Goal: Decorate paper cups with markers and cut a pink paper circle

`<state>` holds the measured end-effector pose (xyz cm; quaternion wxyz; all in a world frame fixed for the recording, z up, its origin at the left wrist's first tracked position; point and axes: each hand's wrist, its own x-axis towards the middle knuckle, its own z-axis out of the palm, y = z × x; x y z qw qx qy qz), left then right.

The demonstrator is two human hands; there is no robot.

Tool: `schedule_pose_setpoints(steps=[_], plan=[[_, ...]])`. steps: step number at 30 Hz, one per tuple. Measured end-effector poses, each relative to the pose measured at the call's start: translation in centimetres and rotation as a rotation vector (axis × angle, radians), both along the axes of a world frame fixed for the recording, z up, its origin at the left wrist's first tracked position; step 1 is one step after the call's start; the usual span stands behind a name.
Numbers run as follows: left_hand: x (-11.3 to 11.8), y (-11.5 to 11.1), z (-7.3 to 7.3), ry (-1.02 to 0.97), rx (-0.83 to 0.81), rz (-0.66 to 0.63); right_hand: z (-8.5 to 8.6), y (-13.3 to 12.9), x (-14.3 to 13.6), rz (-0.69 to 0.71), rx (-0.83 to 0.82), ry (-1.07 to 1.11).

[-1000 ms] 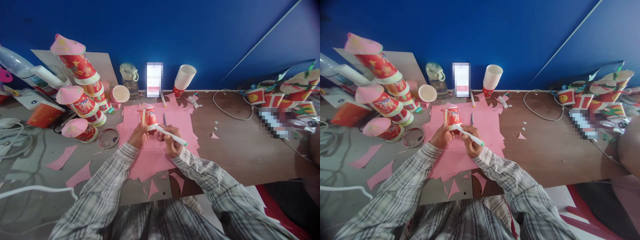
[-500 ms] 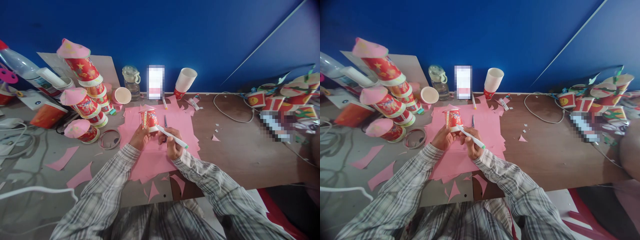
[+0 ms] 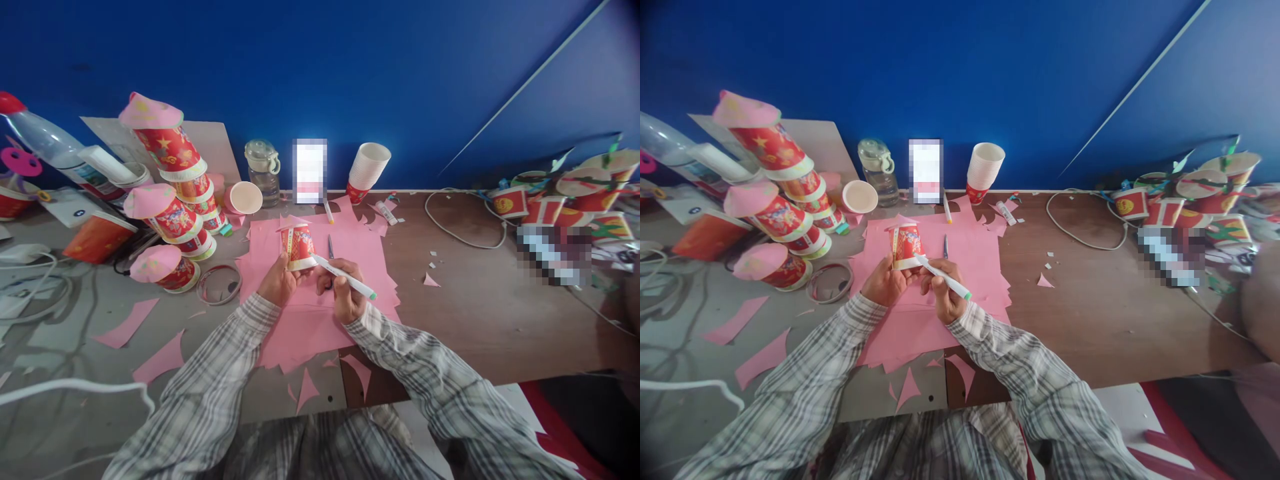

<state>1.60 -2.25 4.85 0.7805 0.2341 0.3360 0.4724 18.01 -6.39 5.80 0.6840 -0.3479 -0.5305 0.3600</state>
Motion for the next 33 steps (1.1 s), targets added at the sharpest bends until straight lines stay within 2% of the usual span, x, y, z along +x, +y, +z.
schedule_pose_setpoints(steps=[15,22,33], plan=[[0.1,0.5,-0.8,-0.004,0.008,0.062,0.1,0.0,0.3,-0.002,0.104,-0.039],[0.1,0.4,-1.1,0.007,0.041,0.062,0.8,0.2,0.4,-0.006,-0.016,-0.048],[0.2,0.1,-0.4,0.016,0.044,0.085,1.0,0.4,0.2,0.043,0.004,0.000]])
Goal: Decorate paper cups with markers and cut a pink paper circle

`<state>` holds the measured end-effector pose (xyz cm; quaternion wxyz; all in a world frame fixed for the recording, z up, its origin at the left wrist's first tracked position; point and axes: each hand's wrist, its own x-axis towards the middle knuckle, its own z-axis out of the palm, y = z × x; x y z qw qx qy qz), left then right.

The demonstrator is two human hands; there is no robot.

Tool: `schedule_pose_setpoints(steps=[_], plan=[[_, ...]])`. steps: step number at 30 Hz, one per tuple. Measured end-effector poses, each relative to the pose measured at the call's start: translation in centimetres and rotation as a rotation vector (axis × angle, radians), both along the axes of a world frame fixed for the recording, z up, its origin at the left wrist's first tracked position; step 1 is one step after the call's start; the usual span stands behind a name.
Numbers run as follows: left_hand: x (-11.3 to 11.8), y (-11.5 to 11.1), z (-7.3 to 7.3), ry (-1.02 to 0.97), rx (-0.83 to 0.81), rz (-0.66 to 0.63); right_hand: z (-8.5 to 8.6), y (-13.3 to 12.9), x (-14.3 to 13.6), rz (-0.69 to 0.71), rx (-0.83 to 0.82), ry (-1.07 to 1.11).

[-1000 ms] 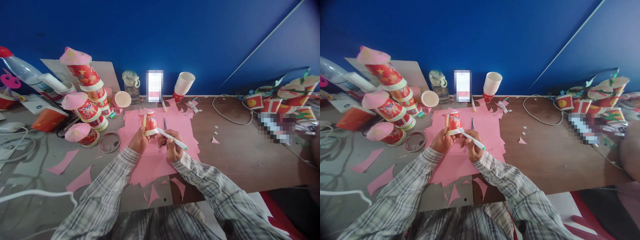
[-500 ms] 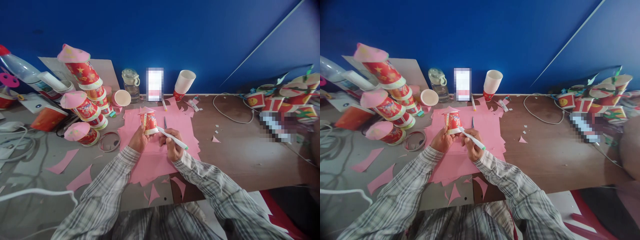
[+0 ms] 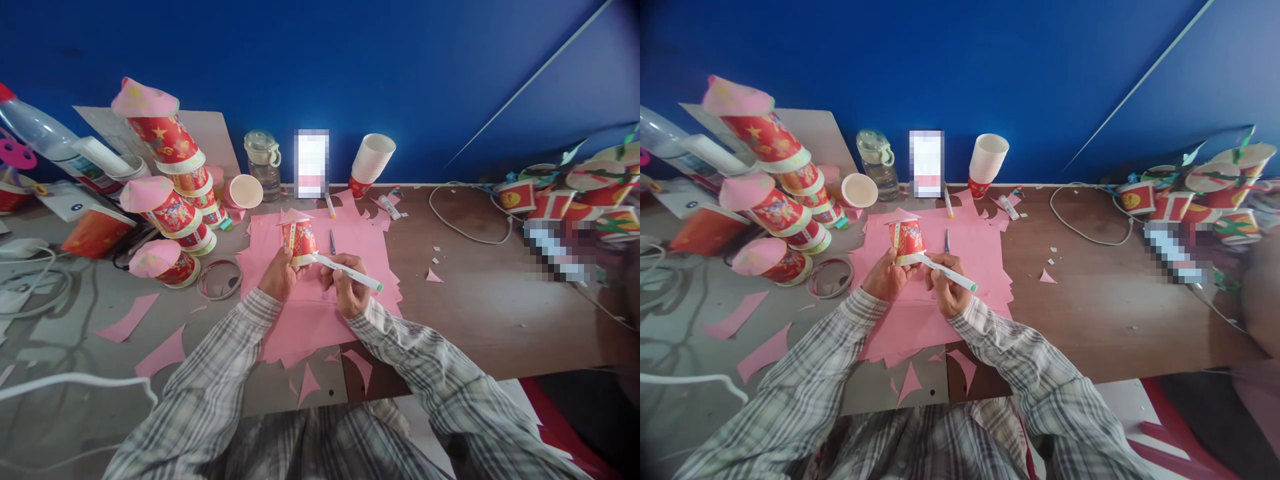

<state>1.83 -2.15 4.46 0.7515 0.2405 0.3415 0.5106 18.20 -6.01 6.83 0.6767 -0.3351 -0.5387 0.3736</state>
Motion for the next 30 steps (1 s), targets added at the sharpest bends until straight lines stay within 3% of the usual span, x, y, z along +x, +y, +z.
schedule_pose_setpoints(steps=[14,23,30], plan=[[0.45,-0.33,1.02,0.004,0.005,0.034,-0.19,0.18,0.06,-0.011,0.025,-0.019],[0.51,-0.25,0.65,0.000,0.018,0.029,-0.21,0.15,0.26,0.015,0.094,-0.031],[0.32,-0.31,0.72,-0.006,0.029,0.017,-0.26,0.15,0.26,0.025,0.043,-0.010]])
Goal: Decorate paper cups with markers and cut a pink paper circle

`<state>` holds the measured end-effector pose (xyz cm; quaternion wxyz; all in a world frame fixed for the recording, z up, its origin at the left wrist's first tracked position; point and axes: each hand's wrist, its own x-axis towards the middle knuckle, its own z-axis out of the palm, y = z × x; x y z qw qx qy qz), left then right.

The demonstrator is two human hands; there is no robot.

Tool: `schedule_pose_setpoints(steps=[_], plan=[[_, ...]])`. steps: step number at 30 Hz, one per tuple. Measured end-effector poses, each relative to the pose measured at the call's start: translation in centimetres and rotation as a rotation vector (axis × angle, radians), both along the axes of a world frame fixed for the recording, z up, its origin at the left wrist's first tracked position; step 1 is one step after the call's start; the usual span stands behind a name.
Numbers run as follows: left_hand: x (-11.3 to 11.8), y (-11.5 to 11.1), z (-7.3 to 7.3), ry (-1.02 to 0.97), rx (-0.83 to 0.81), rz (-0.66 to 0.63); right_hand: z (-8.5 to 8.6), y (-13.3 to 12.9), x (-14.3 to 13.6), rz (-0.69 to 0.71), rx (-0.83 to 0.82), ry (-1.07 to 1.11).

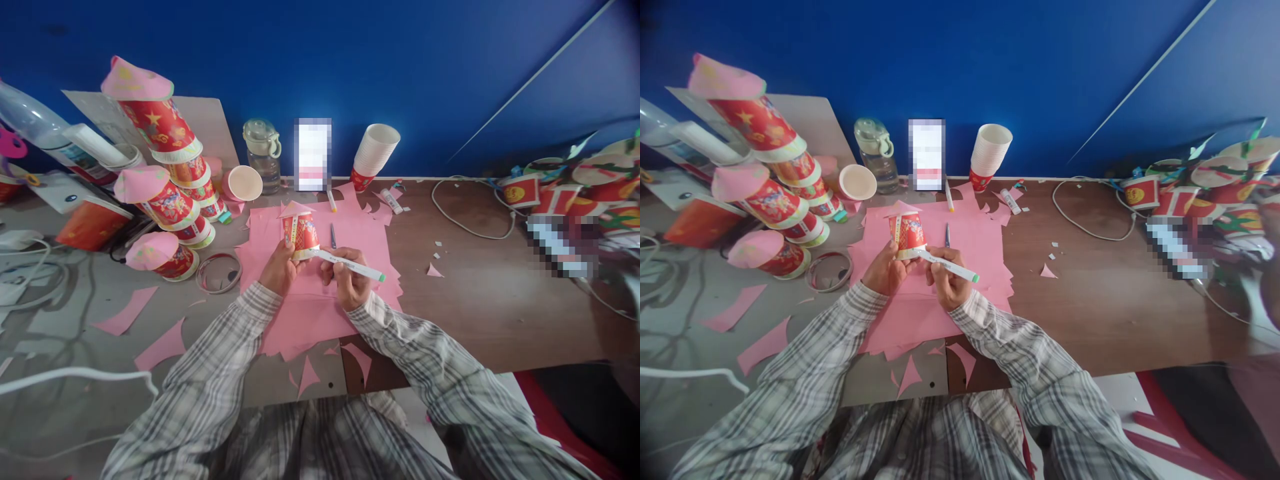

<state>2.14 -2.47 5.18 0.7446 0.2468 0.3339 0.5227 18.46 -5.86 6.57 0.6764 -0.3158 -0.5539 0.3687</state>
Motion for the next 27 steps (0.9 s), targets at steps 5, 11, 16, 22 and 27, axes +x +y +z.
schedule_pose_setpoints(steps=[5,11,16,22,27], plan=[[-0.03,-0.04,-0.07,0.000,0.005,-0.005,-0.16,0.16,-0.03,-0.022,0.011,-0.017],[-0.04,-0.03,-0.06,0.013,0.005,-0.006,-0.44,0.33,-0.13,-0.050,0.023,-0.015],[0.01,-0.05,0.01,0.012,-0.005,0.005,-0.55,0.32,-0.18,-0.055,0.042,-0.022],[0.10,-0.10,0.09,0.019,-0.007,0.004,-0.62,0.28,-0.21,-0.067,0.024,-0.018],[0.08,-0.02,-0.10,0.021,-0.011,-0.002,-0.53,0.23,-0.16,-0.060,0.003,-0.018]])
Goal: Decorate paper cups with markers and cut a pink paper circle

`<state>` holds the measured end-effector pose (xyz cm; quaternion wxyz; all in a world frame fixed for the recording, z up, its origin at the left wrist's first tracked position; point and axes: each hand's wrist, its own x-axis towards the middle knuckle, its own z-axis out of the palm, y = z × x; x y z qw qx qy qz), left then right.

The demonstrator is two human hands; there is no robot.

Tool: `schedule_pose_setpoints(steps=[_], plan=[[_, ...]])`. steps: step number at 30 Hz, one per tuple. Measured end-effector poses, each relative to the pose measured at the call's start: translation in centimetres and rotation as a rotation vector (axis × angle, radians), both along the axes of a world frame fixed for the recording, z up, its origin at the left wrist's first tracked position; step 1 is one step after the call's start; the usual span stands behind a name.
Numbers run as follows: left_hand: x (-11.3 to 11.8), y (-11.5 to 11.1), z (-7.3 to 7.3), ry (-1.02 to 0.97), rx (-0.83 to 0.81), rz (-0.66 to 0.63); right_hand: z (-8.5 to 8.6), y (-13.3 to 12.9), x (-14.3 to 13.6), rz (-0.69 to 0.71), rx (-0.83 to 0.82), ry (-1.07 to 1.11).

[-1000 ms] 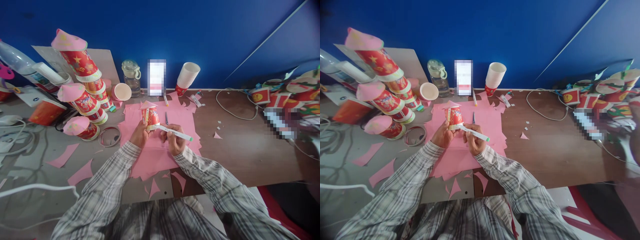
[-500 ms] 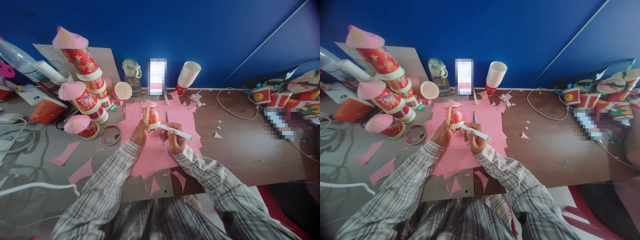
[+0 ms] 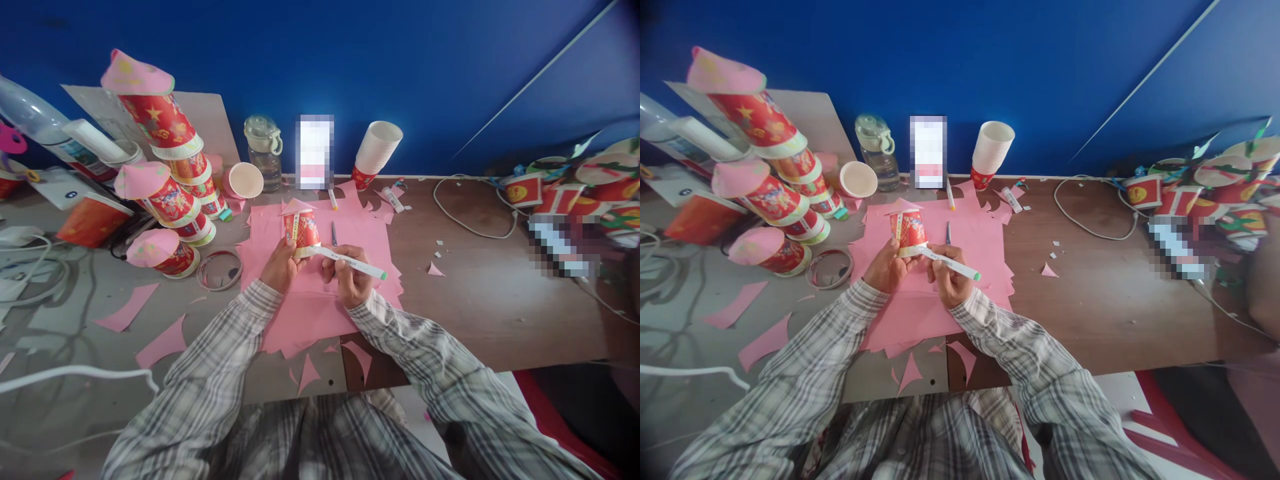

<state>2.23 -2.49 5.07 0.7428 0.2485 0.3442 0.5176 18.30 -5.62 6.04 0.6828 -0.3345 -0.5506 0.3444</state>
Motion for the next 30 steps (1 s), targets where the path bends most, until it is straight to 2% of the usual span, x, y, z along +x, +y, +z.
schedule_pose_setpoints(steps=[5,12,16,25,30], plan=[[0.1,0.0,0.0,0.012,0.005,0.000,0.5,-0.2,0.0,0.010,-0.070,0.005],[0.1,-0.1,0.3,0.006,0.001,-0.009,0.9,-0.5,0.0,0.038,0.017,0.024],[0.2,0.0,0.3,0.005,-0.032,0.007,1.0,-0.7,0.0,0.043,-0.015,0.043],[0.2,-0.2,0.2,0.018,0.009,-0.010,1.2,-0.6,-0.2,-0.027,-0.139,0.007],[0.3,-0.2,0.0,0.017,0.032,0.027,1.2,-0.5,-0.1,-0.047,-0.131,0.002]])
